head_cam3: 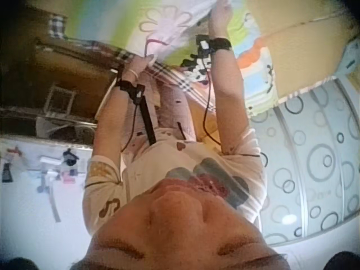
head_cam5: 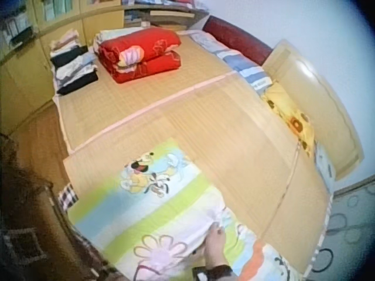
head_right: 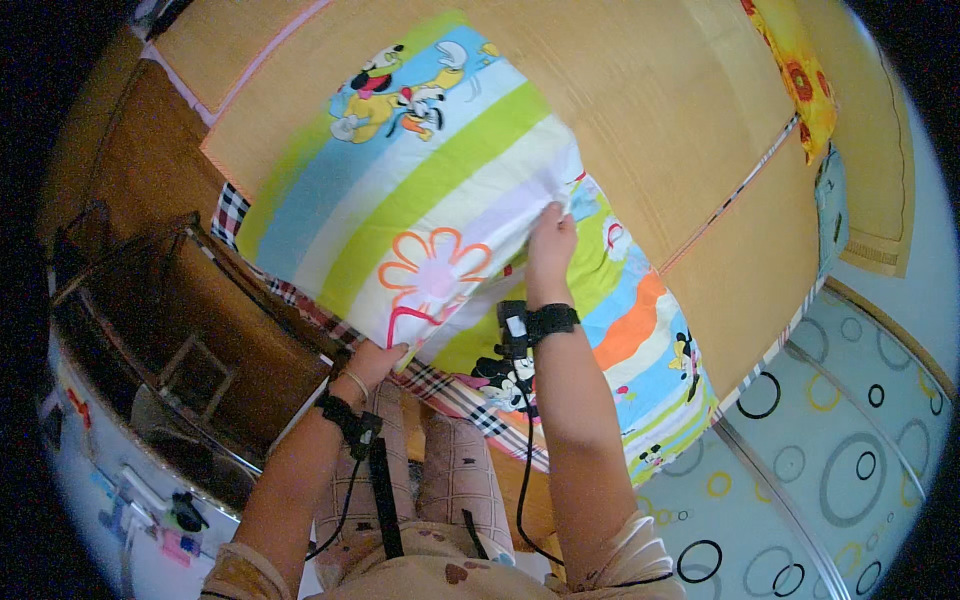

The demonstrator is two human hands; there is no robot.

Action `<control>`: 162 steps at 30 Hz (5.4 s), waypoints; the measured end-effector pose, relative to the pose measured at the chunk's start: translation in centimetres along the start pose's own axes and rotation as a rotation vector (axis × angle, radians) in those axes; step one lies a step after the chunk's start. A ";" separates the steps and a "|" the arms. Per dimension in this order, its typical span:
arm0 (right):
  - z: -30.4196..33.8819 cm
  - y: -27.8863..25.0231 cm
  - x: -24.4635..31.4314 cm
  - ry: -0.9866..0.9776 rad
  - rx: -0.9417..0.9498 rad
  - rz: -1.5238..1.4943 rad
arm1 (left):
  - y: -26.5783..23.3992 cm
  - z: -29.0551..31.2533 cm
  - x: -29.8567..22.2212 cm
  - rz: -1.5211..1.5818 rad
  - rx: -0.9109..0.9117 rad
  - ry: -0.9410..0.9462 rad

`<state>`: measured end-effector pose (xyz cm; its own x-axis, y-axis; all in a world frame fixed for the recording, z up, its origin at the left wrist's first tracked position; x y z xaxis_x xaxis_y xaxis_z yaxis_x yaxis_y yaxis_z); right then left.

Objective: The person folds a red floral duvet by hand on a bed and then folds a colorful Mickey Mouse patterned pillowcase.

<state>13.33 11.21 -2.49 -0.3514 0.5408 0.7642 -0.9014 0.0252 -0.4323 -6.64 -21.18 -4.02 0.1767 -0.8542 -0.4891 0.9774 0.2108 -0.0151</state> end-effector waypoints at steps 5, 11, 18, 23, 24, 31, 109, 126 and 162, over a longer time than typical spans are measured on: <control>-1.9 0.9 0.6 -0.188 0.070 0.521 | -1.7 -0.6 1.0 -0.171 -0.074 -0.051; -1.4 1.1 6.3 -0.454 -0.167 0.694 | -2.5 3.0 -5.2 -0.633 0.166 -0.133; 12.0 15.8 20.4 -1.382 0.146 1.022 | -9.5 1.5 -17.9 -0.707 -0.595 0.675; 9.3 22.3 15.2 -1.429 0.322 1.216 | -12.8 -5.2 -18.8 -0.826 -0.682 0.533; 8.0 22.2 14.3 -1.422 0.287 1.223 | -13.7 -6.0 -18.1 -0.887 -0.690 0.519; 5.5 20.2 11.6 -1.206 0.198 1.219 | -17.2 -4.7 -10.8 -0.848 -0.728 0.265; 21.9 -32.0 -21.3 -0.255 0.101 0.591 | 26.6 5.8 -3.1 -1.203 0.237 0.896; -1.1 -34.7 -11.2 -0.502 -0.003 0.747 | 35.3 -5.0 -23.5 -1.275 -0.145 1.082; 2.4 -35.7 -14.5 0.160 1.064 0.714 | 38.8 -9.3 -21.9 -1.690 0.786 0.296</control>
<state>49.96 0.49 3.02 -0.8687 0.2535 0.4256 -0.3112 -0.9477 -0.0708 26.34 10.08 -2.00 -0.8370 0.2130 -0.5041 -0.0822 -0.9596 -0.2689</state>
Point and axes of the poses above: each hand's wrist, its own z-axis away from the middle knuckle, its own y-axis out of the palm, x = y × z, the point moved 9 cm from there along -z, towards the middle knuckle, and after that the axes turned 5 degrees about z, right-handed, at the moved point
